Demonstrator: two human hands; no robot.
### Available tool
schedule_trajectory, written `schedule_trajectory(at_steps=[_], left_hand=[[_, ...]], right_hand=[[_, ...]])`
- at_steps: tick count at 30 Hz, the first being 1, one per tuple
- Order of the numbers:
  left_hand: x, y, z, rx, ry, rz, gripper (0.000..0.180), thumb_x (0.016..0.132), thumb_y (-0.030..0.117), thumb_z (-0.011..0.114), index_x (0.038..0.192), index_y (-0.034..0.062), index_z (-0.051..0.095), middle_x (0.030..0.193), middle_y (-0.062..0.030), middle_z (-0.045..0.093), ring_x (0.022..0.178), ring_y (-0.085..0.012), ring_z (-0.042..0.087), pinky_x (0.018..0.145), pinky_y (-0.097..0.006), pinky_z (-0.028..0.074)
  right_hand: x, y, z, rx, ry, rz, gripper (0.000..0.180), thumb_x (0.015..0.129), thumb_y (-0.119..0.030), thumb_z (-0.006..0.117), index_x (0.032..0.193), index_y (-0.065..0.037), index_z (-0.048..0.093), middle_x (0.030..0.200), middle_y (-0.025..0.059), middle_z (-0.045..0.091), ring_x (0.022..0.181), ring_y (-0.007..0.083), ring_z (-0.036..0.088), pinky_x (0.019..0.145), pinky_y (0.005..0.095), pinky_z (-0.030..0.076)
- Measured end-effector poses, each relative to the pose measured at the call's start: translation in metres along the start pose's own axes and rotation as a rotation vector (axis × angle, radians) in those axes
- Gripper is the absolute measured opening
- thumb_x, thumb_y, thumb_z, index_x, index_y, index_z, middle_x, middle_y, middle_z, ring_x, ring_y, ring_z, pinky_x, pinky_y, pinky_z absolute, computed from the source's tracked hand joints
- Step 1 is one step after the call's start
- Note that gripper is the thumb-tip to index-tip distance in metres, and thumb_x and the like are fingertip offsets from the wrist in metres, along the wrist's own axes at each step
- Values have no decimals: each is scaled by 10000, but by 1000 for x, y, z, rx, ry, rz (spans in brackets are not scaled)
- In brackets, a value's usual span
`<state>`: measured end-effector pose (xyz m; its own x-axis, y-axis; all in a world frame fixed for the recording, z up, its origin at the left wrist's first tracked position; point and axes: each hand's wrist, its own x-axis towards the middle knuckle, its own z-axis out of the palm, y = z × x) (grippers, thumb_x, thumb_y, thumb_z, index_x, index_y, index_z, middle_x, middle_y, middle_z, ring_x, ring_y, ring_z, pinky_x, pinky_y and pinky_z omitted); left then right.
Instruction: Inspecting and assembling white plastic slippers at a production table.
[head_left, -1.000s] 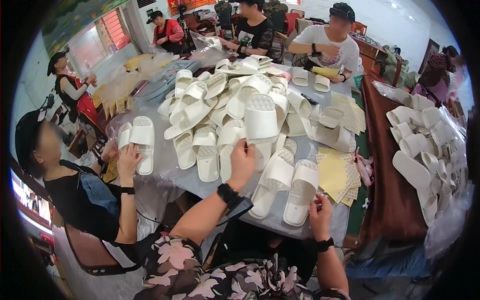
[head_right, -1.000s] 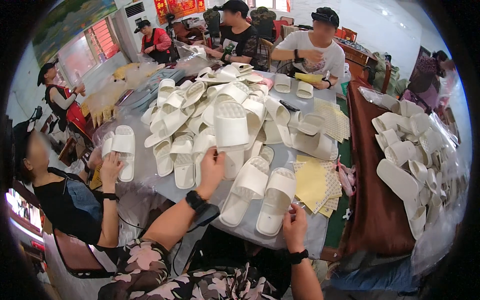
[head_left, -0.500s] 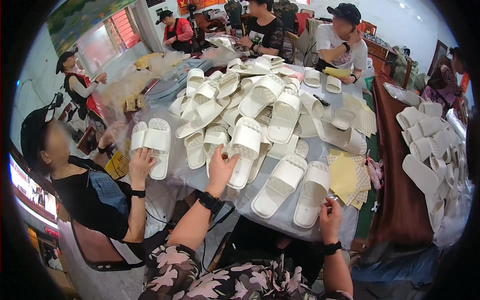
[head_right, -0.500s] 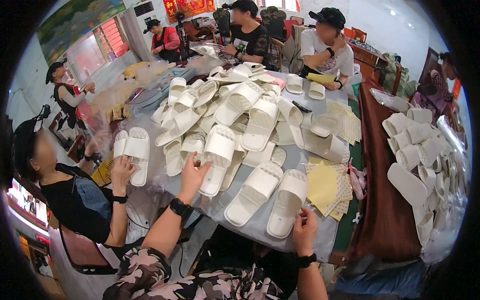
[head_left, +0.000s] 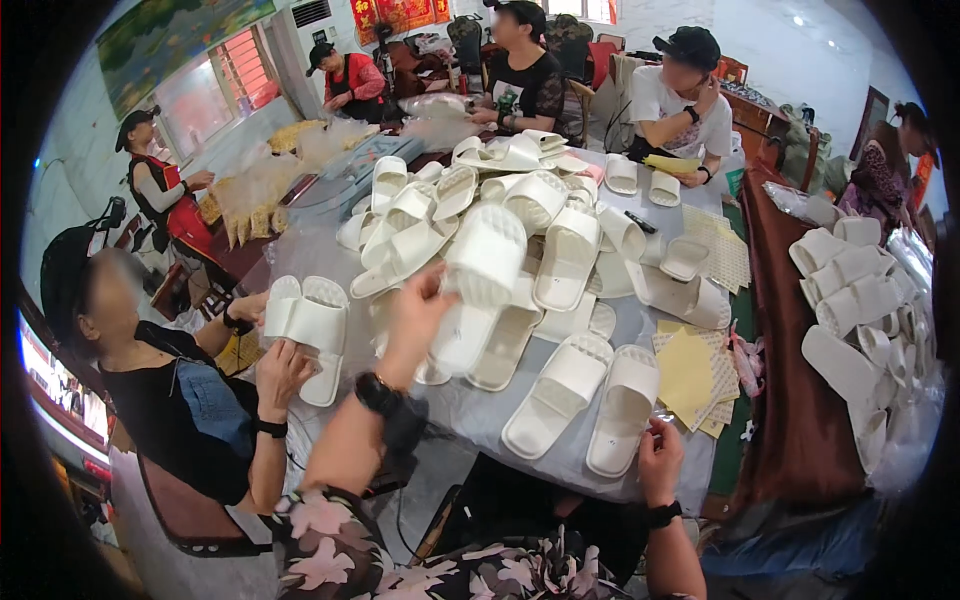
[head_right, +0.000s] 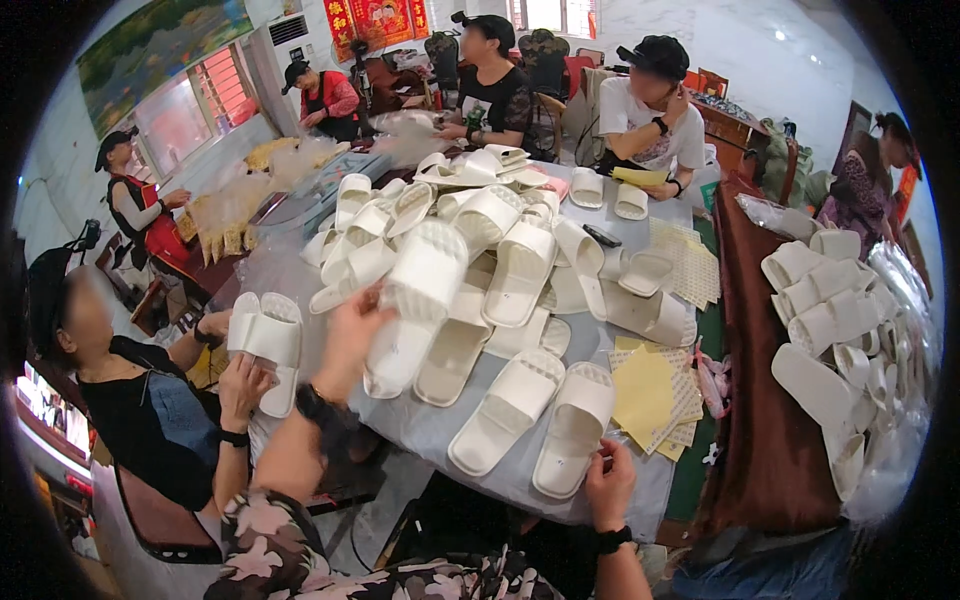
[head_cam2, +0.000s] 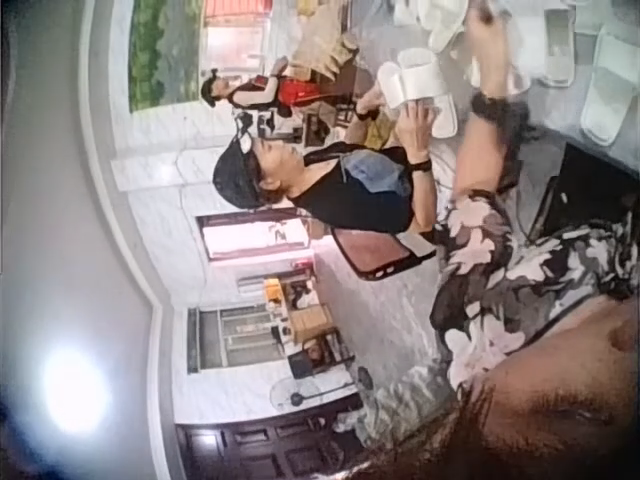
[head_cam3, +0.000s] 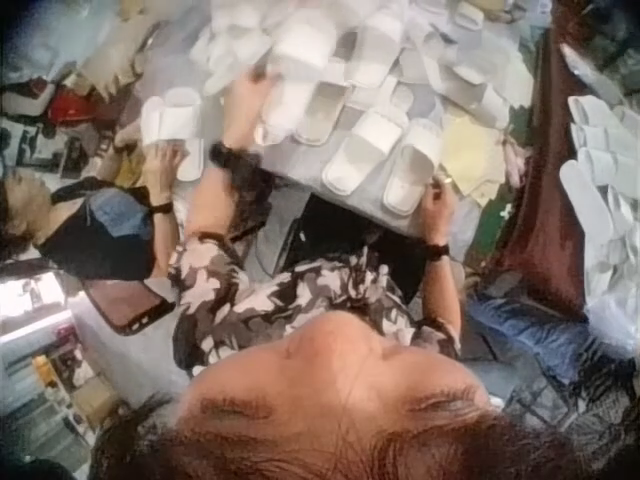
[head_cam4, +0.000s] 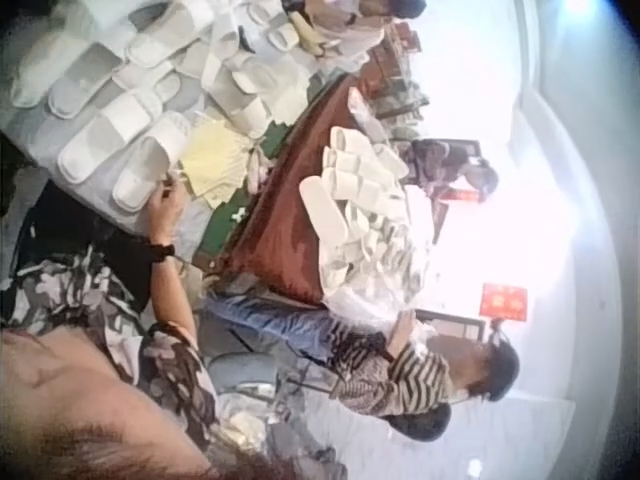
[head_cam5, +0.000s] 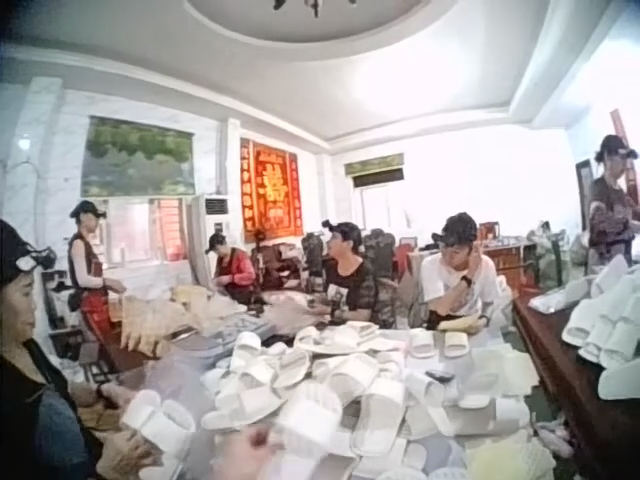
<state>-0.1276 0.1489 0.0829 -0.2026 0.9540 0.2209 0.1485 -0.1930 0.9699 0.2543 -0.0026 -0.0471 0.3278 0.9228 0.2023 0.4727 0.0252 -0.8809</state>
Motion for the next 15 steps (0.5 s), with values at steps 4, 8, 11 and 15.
schedule_trajectory(at_steps=[4, 8, 11, 15], left_hand=[[113, 75, 1, 415, 142, 316, 442, 809, 183, 704, 1181, -44, 625, 992, -151, 712, 867, -208, 665, 784, -316, 512], [171, 80, -22, 688, 80, 49, 500, 820, 368, 660, 1141, -16, 659, 1070, -239, 682, 980, -349, 675, 842, -387, 517], [136, 24, 14, 1019, 123, 395, 467, 849, 361, 651, 1140, -3, 652, 1022, -235, 680, 985, -395, 641, 880, -456, 497], [18, -25, 59, 803, -220, 481, 461, 853, 291, 664, 1199, -8, 601, 1084, -220, 656, 1032, -373, 609, 895, -451, 479]], right_hand=[[-1, 12, 3, -47, 57, -32, 219, 845, -10, 606, 1061, 11, 629, 826, 113, 626, 672, 194, 599, 623, 315, 491], [6, 11, 12, 4, 40, -71, 207, 845, -32, 615, 1046, 9, 640, 844, 123, 644, 682, 207, 621, 628, 319, 503], [7, 1, 11, 11, 62, -22, 217, 841, -51, 633, 1050, 4, 639, 851, 122, 648, 686, 210, 625, 630, 311, 505], [11, -6, 9, -28, 45, 48, 255, 828, -99, 674, 1062, -5, 635, 850, 124, 650, 691, 229, 632, 635, 328, 510]])
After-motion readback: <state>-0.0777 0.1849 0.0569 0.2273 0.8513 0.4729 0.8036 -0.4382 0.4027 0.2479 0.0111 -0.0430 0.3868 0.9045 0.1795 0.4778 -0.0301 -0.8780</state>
